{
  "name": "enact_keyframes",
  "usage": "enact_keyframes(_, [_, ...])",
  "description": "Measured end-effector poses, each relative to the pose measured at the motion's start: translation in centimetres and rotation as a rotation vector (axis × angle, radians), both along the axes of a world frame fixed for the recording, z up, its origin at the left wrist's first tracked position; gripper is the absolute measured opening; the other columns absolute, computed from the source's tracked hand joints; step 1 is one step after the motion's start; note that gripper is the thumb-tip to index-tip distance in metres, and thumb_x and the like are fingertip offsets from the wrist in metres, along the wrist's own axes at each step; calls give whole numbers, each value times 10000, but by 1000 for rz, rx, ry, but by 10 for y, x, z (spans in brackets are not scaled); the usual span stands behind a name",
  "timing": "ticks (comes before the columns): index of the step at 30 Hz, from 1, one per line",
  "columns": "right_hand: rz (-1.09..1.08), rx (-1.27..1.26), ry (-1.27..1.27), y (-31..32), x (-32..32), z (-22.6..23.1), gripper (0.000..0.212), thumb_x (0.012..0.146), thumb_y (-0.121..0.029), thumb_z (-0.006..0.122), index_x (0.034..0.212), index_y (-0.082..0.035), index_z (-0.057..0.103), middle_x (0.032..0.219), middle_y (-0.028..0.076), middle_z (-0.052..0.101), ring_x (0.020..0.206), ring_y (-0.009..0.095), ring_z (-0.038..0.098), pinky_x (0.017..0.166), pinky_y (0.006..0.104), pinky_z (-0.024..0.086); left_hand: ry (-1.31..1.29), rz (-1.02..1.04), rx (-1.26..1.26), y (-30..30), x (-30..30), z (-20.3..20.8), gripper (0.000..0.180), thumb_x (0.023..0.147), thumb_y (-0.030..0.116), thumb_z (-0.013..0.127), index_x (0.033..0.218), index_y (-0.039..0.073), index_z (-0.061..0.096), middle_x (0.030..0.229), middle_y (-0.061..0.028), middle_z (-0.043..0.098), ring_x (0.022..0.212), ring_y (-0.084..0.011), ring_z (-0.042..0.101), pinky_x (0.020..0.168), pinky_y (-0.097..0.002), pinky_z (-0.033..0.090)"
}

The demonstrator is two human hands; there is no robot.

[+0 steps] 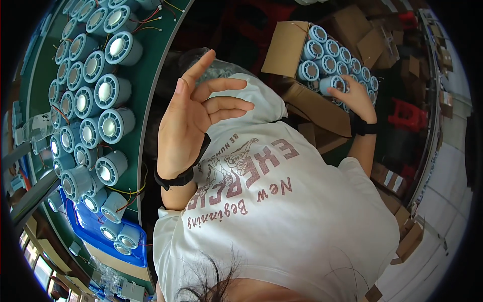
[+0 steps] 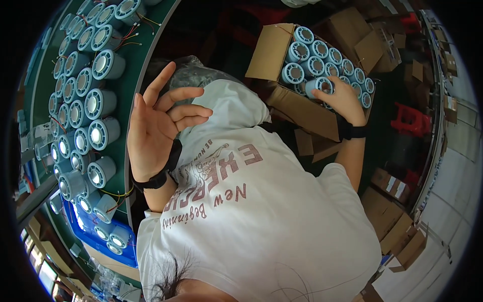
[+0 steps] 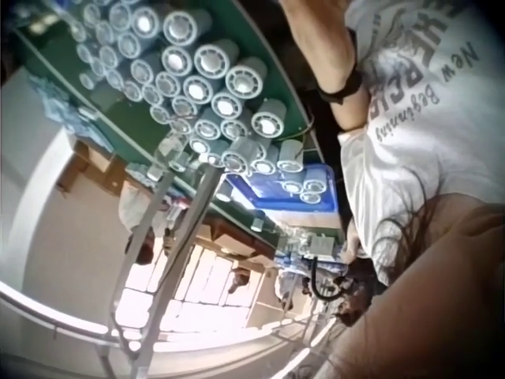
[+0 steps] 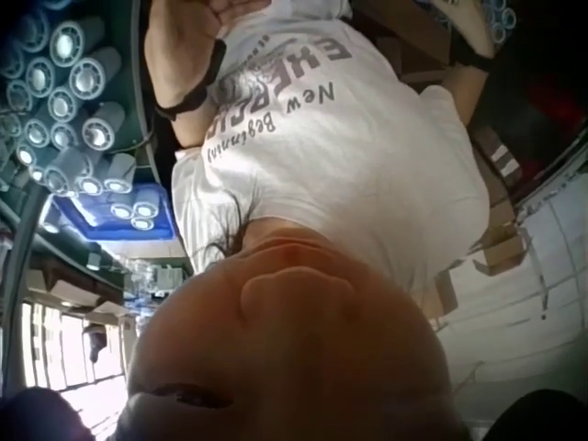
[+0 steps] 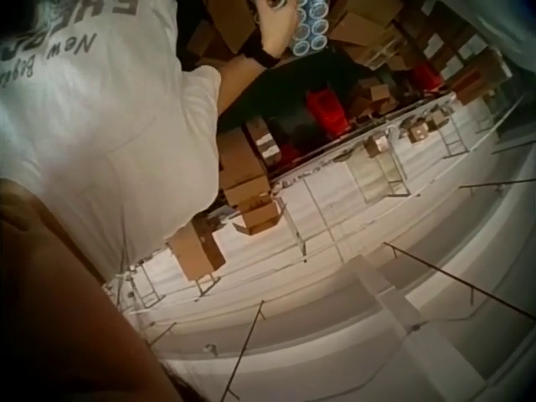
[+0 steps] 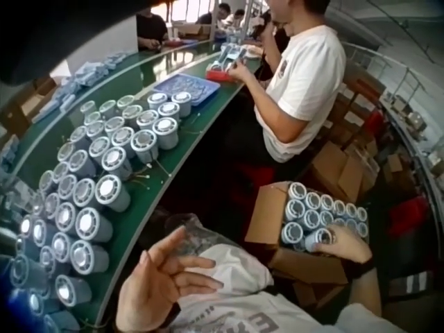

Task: The person wipes a blue cylindrical component with a cloth and places it into a cardboard box, then repeats the process with a blue fan assembly.

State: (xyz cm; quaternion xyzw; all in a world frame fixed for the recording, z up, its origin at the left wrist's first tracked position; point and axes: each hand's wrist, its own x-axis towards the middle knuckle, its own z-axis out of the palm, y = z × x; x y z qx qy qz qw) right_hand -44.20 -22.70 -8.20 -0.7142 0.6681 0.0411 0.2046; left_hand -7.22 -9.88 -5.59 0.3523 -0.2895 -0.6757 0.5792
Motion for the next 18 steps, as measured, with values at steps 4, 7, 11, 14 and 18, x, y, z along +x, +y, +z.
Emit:
enact_keyframes(4, [-29, 28, -45, -6, 9, -25, 716, 768, -488, 746, 1186, 71, 585, 955, 201, 677, 848, 253, 651, 759, 330, 498, -22, -19, -40, -9, 11, -5, 668, 1030, 484, 178, 1482, -5, 237, 1190, -260, 580, 1004, -378, 653, 889, -432, 531])
enact_keyframes(7, [-1, 82, -70, -19, 1, -39, 705, 765, -490, 749, 1156, 77, 600, 954, 207, 683, 846, 268, 660, 753, 338, 505, -29, 32, -72, -2, 12, 2, 659, 1031, 477, 193, 1469, -9, 270, 1178, -246, 589, 996, -365, 654, 892, -417, 524])
enact_keyframes(11, [70, -142, 61, -39, 27, 16, 516, 826, -387, 731, 1133, 18, 639, 899, 185, 687, 847, 228, 660, 781, 329, 499, 46, 5, 3, -2, 20, 7, 645, 1026, 488, 292, 1434, -9, 342, 1163, -207, 600, 984, -320, 652, 911, -392, 497])
enact_keyframes(14, [270, -516, -321, -50, 115, 90, 268, 902, -174, 653, 1109, -4, 649, 832, 125, 658, 768, 197, 621, 730, 306, 486, 114, 1, -40, -3, 27, -1, 566, 1039, 427, 356, 1416, 6, 371, 1141, -136, 599, 988, -217, 625, 898, -314, 489])
enact_keyframes(18, [534, -352, -683, -31, 259, 172, 230, 930, -65, 590, 1149, -24, 645, 907, 56, 671, 831, 106, 602, 793, 242, 456, 53, 24, -52, 10, 35, -7, 495, 1045, 348, 391, 1404, 8, 396, 1149, -111, 597, 991, -181, 613, 909, -312, 478])
